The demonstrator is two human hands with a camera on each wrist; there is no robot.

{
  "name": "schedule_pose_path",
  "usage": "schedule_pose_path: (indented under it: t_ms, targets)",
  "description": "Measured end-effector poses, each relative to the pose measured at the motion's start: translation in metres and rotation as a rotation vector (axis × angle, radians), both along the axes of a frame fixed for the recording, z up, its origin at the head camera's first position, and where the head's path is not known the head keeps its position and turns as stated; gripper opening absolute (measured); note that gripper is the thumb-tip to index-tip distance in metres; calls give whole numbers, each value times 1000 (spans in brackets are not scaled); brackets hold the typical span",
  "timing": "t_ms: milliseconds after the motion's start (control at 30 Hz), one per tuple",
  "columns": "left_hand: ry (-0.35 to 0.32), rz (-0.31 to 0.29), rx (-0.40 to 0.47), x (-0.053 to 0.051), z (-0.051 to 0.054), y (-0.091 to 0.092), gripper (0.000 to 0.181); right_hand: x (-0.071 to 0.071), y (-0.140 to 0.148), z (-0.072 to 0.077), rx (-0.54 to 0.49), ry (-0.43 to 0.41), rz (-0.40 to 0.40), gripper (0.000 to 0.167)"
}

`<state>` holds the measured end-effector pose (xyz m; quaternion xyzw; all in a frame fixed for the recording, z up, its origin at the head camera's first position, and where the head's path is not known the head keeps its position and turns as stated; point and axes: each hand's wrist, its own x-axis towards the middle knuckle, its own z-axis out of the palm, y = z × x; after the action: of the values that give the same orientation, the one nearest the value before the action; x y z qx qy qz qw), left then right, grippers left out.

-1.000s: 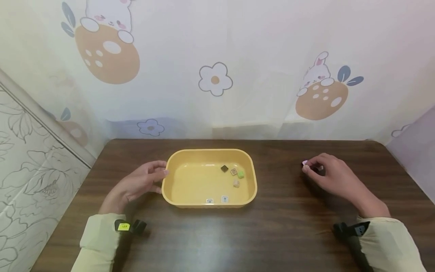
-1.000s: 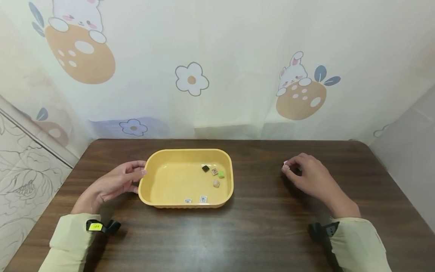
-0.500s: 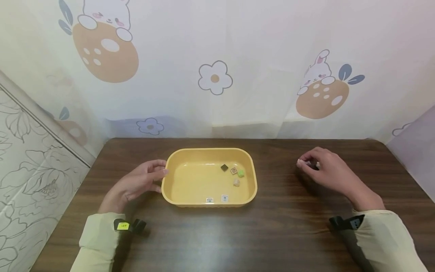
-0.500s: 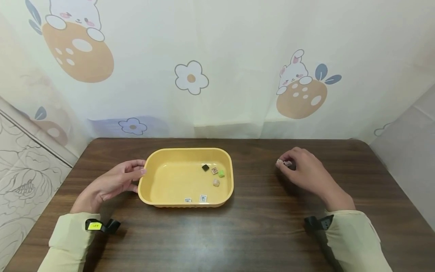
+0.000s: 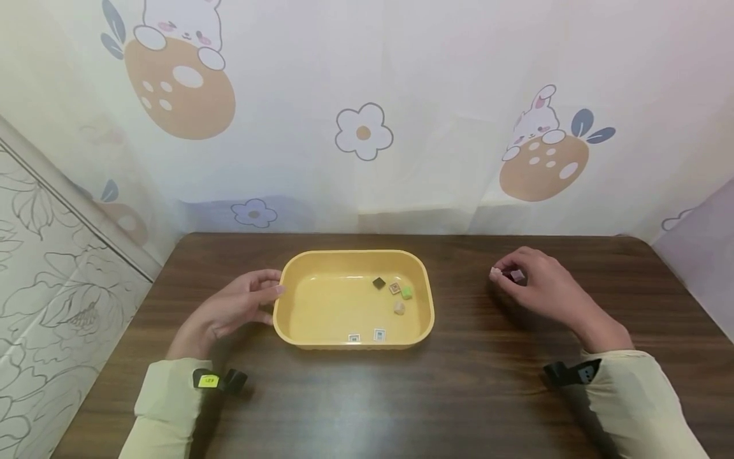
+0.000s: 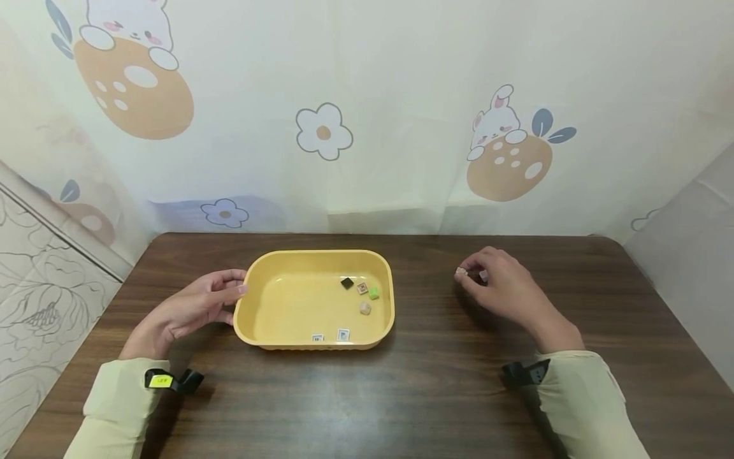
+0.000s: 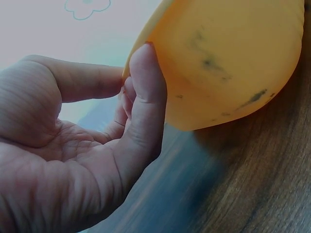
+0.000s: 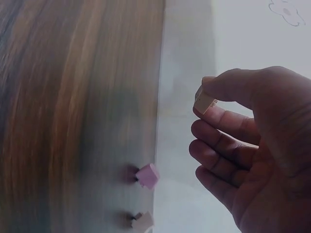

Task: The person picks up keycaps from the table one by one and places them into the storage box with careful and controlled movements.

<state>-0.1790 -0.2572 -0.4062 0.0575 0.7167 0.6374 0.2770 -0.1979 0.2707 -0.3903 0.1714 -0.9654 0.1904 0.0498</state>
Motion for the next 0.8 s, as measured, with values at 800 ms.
schedule_pose_path:
  t_ms: [800]
  targets:
    - [4, -1, -3, -1, -2, -2, 49, -8, -29, 9, -22, -44, 14, 26]
